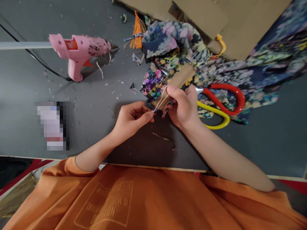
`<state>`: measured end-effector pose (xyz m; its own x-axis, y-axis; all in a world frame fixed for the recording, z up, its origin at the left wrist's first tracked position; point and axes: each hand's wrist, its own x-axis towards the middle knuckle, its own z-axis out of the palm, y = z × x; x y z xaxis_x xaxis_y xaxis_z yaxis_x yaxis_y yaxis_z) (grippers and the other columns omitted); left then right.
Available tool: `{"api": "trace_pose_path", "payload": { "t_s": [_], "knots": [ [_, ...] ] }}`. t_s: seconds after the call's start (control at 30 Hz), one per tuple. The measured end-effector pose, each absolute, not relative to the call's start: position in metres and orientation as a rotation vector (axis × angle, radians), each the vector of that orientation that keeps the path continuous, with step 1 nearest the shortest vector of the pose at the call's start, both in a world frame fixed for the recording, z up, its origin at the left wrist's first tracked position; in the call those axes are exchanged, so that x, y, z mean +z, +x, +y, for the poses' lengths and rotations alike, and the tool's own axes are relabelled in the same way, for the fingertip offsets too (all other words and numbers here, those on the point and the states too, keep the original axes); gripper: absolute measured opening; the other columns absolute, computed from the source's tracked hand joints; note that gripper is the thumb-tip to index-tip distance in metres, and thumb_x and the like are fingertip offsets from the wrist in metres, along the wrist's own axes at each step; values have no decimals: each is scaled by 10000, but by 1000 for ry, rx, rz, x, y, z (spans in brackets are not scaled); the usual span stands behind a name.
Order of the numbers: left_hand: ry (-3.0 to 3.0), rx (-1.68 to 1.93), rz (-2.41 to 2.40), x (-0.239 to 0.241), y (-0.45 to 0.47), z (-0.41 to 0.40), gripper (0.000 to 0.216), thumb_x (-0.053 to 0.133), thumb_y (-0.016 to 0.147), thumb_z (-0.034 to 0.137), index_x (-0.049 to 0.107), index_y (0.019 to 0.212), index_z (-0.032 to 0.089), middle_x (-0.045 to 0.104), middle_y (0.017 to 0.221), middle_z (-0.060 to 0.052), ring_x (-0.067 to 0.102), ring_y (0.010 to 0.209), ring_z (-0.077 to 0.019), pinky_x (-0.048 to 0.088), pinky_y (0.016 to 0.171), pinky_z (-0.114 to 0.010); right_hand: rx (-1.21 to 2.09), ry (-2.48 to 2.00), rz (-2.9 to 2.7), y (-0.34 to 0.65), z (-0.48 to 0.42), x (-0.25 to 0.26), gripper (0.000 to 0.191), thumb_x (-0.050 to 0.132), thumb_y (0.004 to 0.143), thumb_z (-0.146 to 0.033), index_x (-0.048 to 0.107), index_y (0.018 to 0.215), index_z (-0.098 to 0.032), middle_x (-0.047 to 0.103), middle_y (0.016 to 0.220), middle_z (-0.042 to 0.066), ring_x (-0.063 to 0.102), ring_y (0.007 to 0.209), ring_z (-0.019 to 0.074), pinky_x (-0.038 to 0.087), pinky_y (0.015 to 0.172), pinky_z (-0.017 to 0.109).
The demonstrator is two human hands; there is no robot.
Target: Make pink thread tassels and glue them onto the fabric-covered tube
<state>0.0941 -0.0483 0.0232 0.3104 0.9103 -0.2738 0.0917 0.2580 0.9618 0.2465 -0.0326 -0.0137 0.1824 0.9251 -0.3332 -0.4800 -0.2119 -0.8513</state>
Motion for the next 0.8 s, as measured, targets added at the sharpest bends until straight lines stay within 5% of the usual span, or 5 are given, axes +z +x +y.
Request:
{"api": "trace_pose_path", "payload": {
  "t_s": [0.13, 0.27, 0.4, 0.8],
  "knots": [
    [1175, 765, 1118, 22, 94, -48, 213, 683, 798, 309, 624, 689, 136, 663, 610, 3, 572, 517, -43, 440, 489, -127, 1500, -962, -582, 245, -31, -12, 176, 720, 785, -366, 624, 789, -218, 622, 697, -52, 595, 618, 93, 502, 586, 260],
    [1173, 761, 1128, 21, 93, -49, 262, 702, 792, 365, 621, 688, 138, 668, 614, -3, 588, 530, -55, 449, 489, -136, 1620, -870, -641, 248, -31, -11, 265, 710, 781, -479, 641, 866, -237, 636, 739, -42, 615, 646, 121, 528, 594, 286],
    [1158, 775, 1086, 21, 93, -49, 214, 699, 794, 328, 631, 717, 141, 660, 616, 13, 560, 492, -34, 425, 460, -121, 1648, -872, -767, 254, -33, -12, 196, 808, 727, -289, 641, 797, -214, 613, 710, -58, 564, 639, 76, 457, 570, 212],
    [1190, 746, 1124, 22, 94, -47, 223, 682, 803, 333, 611, 700, 149, 656, 613, 10, 555, 493, -39, 427, 454, -128, 1647, -856, -738, 253, -33, -13, 132, 727, 811, -194, 631, 720, -189, 610, 644, -82, 550, 570, 34, 425, 528, 170]
  ]
}}
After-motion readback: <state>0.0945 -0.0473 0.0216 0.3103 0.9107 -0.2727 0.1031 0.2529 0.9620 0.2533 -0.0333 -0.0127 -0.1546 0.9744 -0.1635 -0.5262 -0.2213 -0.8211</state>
